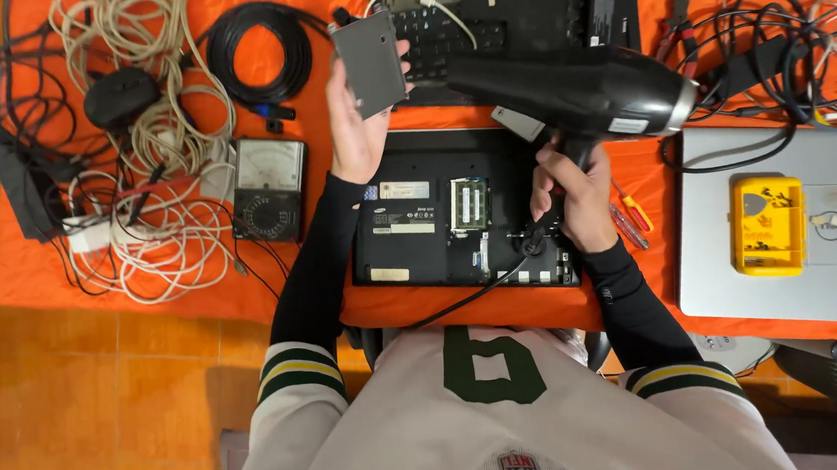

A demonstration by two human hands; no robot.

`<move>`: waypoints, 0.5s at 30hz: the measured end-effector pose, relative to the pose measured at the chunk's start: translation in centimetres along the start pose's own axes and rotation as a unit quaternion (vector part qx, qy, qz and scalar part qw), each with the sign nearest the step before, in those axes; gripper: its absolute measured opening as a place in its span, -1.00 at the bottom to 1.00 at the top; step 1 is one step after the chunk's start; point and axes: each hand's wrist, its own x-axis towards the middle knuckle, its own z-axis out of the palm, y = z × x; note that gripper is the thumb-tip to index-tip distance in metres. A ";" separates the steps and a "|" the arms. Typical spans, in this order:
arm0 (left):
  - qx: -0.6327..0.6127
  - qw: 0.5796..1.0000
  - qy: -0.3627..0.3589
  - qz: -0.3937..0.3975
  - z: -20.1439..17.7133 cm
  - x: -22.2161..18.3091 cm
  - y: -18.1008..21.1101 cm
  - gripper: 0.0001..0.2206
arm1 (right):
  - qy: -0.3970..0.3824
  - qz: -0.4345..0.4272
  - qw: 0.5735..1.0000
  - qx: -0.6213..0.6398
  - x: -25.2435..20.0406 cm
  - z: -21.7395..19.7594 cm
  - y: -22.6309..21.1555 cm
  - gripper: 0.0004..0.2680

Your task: The person is disassembling a laptop and examining/heating internal components like the hard drive and SSD.

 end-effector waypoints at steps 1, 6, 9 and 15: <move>0.042 0.999 -0.028 0.015 -0.1 0.1 -0.4 -0.48 | -0.004 -0.013 1.000 -0.004 -0.1 0.0 -0.1 -0.92; 0.081 0.995 -0.051 0.000 -0.3 -0.2 -1.6 -0.51 | -0.034 -0.030 0.998 -0.047 -1.0 -0.2 -0.2 -0.96; 0.110 0.990 -0.086 -0.011 -0.3 -0.6 -2.1 -0.49 | -0.046 -0.035 0.996 -0.071 -1.4 0.0 -0.2 -0.93; 0.149 0.984 -0.088 -0.043 1.5 -1.1 -1.0 -0.54 | -0.052 -0.053 0.994 -0.078 -1.4 -0.4 0.0 -0.94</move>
